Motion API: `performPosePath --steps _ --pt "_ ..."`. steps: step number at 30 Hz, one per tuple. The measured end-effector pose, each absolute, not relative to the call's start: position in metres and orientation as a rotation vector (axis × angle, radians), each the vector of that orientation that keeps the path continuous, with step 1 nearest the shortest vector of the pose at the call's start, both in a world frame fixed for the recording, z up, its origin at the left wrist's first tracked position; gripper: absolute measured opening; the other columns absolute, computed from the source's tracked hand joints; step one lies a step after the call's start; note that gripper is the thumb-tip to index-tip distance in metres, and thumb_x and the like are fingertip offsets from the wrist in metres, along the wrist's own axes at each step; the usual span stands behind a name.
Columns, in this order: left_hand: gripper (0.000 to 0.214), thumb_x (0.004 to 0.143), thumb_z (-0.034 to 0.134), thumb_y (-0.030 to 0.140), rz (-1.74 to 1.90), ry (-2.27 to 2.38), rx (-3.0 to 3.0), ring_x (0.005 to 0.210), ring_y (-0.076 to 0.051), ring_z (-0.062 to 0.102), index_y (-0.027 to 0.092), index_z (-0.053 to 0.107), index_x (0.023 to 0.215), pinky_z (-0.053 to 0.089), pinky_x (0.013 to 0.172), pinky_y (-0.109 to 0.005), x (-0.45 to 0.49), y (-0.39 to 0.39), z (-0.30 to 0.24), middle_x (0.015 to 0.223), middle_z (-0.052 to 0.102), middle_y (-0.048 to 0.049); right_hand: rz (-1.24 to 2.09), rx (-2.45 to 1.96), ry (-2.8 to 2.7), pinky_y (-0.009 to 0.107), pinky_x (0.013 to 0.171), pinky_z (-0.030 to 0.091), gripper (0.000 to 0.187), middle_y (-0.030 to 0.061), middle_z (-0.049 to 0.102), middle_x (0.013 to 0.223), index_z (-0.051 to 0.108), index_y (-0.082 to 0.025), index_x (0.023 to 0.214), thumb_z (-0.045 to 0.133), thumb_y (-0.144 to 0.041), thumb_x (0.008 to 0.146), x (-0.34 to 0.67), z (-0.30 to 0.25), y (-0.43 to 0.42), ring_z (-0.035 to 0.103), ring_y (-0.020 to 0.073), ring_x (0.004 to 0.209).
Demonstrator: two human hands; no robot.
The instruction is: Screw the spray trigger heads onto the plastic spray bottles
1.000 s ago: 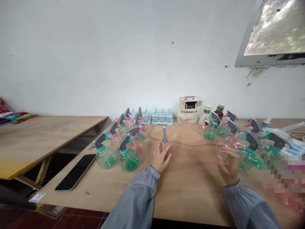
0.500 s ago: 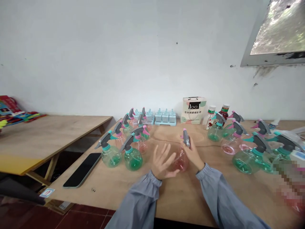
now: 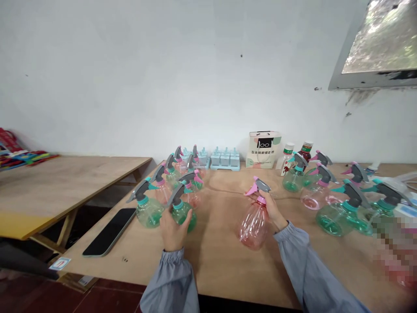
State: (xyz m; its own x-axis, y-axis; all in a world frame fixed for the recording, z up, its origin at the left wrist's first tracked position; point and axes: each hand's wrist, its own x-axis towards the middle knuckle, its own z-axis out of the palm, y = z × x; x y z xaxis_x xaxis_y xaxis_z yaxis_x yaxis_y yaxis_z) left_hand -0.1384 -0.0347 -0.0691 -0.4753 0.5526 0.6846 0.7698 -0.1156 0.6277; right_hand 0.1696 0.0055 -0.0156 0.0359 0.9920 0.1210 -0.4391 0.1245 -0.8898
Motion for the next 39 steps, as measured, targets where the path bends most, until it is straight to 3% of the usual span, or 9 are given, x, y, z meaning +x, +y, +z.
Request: performPosePath --steps 3,9,15,20,25,31,36,39 --pt "0.062 0.079 0.063 0.062 -1.539 -1.847 -1.619 0.106 -0.036 0.061 0.015 0.056 0.119 0.051 0.093 -0.054 -0.126 -0.031 -0.072 0.104 0.061 -0.0138 1.350 -0.731 -1.019 0.032 0.063 0.056 0.033 0.0085 0.077 0.089 0.068 -0.023 0.081 0.073 -0.050 0.064 0.168 -0.015 0.003 0.073 0.0276 0.092" --pt "0.067 0.079 0.068 0.058 -1.493 -1.736 -1.863 0.118 -0.035 0.056 0.017 0.051 0.129 0.047 0.099 -0.054 -0.090 -0.010 -0.069 0.117 0.057 -0.0160 1.280 -0.766 -0.978 0.025 0.055 0.051 0.036 0.0043 0.074 0.076 0.068 -0.022 0.075 0.078 -0.055 0.062 0.169 -0.017 -0.001 0.068 0.0183 0.069" --pt "0.061 0.082 0.067 0.058 -1.450 -1.715 -2.092 0.115 -0.033 0.060 0.017 0.051 0.124 0.049 0.096 -0.050 -0.071 0.020 -0.068 0.112 0.062 -0.0141 1.369 -0.755 -1.128 0.030 0.058 0.052 0.041 0.0072 0.076 0.083 0.066 -0.023 0.080 0.071 -0.061 0.064 0.168 -0.013 -0.005 0.070 0.0250 0.083" --pt "0.065 0.085 0.064 0.057 -1.563 -1.666 -2.064 0.119 -0.033 0.060 0.016 0.046 0.131 0.050 0.097 -0.048 -0.065 0.025 -0.078 0.115 0.063 -0.0163 1.297 -0.788 -1.080 0.031 0.063 0.054 0.044 0.0045 0.074 0.076 0.063 -0.023 0.074 0.071 -0.066 0.066 0.166 -0.015 -0.004 0.071 0.0229 0.076" --pt "0.072 0.080 0.068 0.058 -1.567 -1.672 -2.043 0.122 -0.035 0.059 0.016 0.044 0.133 0.049 0.100 -0.051 -0.065 0.024 -0.084 0.120 0.063 -0.0179 1.380 -0.720 -1.090 0.036 0.072 0.057 0.041 0.0064 0.077 0.090 0.067 -0.024 0.082 0.069 -0.063 0.068 0.168 -0.019 -0.001 0.072 0.0286 0.095" --pt "0.071 0.080 0.069 0.054 -1.560 -1.674 -2.072 0.123 -0.036 0.059 0.015 0.045 0.134 0.050 0.098 -0.051 -0.066 0.026 -0.084 0.121 0.063 -0.0185 1.298 -0.772 -0.965 0.030 0.064 0.057 0.039 0.0046 0.077 0.080 0.067 -0.022 0.076 0.075 -0.059 0.066 0.166 -0.019 -0.005 0.073 0.0226 0.077" --pt "0.072 0.079 0.071 0.053 -1.555 -1.707 -2.045 0.123 -0.036 0.060 0.015 0.044 0.134 0.050 0.098 -0.052 -0.066 0.027 -0.086 0.123 0.063 -0.0194 1.361 -0.726 -0.998 0.039 0.074 0.061 0.043 0.0075 0.079 0.093 0.071 -0.023 0.092 0.078 -0.055 0.063 0.165 -0.016 -0.006 0.074 0.0301 0.096" --pt "0.072 0.079 0.071 0.052 -1.559 -1.710 -2.051 0.123 -0.035 0.059 0.017 0.044 0.135 0.049 0.099 -0.051 -0.066 0.027 -0.086 0.122 0.063 -0.0180 1.314 -0.751 -0.979 0.036 0.070 0.061 0.042 0.0065 0.078 0.091 0.070 -0.023 0.091 0.077 -0.054 0.064 0.164 -0.014 -0.008 0.074 0.0285 0.091"
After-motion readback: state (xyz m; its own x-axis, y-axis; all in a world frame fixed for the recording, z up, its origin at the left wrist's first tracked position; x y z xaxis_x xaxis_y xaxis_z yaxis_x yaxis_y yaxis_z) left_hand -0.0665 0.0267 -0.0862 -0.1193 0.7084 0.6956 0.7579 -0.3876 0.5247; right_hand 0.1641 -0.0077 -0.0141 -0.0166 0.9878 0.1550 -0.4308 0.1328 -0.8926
